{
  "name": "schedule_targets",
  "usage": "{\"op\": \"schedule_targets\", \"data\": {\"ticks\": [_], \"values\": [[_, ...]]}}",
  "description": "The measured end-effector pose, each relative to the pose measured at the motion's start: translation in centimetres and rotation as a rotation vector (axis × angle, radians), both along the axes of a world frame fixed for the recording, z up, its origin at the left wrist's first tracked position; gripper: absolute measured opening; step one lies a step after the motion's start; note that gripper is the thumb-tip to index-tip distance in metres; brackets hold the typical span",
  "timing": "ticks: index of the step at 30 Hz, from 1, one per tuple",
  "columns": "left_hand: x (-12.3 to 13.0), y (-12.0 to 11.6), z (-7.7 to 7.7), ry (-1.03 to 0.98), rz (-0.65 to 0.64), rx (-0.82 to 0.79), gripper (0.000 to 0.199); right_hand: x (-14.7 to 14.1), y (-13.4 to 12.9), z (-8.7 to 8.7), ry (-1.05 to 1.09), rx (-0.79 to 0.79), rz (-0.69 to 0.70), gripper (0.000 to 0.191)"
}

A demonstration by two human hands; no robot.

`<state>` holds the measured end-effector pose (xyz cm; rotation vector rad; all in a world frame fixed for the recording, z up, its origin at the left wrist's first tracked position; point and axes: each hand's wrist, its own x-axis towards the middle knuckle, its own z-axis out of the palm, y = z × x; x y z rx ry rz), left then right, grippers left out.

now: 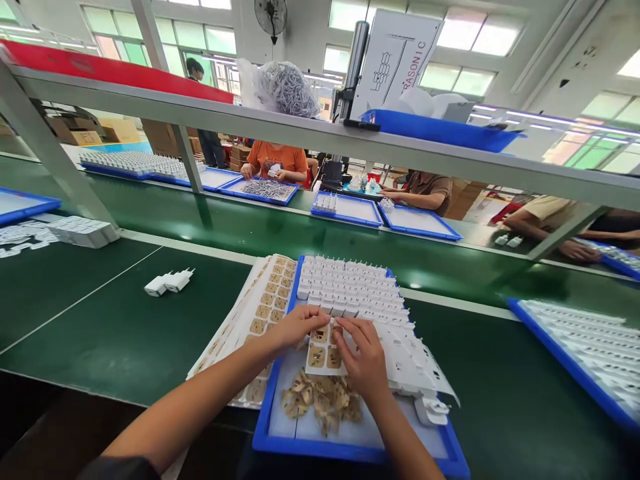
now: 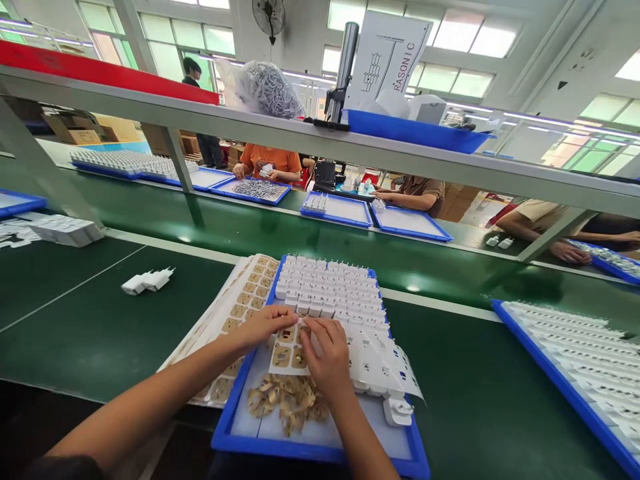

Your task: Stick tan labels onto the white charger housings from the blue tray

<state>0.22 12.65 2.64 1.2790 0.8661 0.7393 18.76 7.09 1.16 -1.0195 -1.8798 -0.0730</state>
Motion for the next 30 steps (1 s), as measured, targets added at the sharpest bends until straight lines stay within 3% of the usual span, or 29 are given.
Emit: {"op": "schedule_targets", "data": {"ticks": [12,21,26,30], "values": [[-0.1,-0.7,0.9,0.056,-0.044,0.042,0.05,0.0,-0.4,0.5,0.006,-0.004,0.076,0.021],[-0.5,0.3,0.3,0.15,0.01,0.086,0.049,0.6,-0.9,1.4,0.04,0.012,0.088,0.016],[-1.8,3.3,0.1,0.256,0.078,0.188,0.043,4.1,-3.5,1.2,0.23,-0.065,-0.018,0.013],[-1.7,4.1,0.0,0.28,0.023,0.244,0.041,8.1,-7.5,0.0,0.453,-0.308,-0.041,0.008]]}}
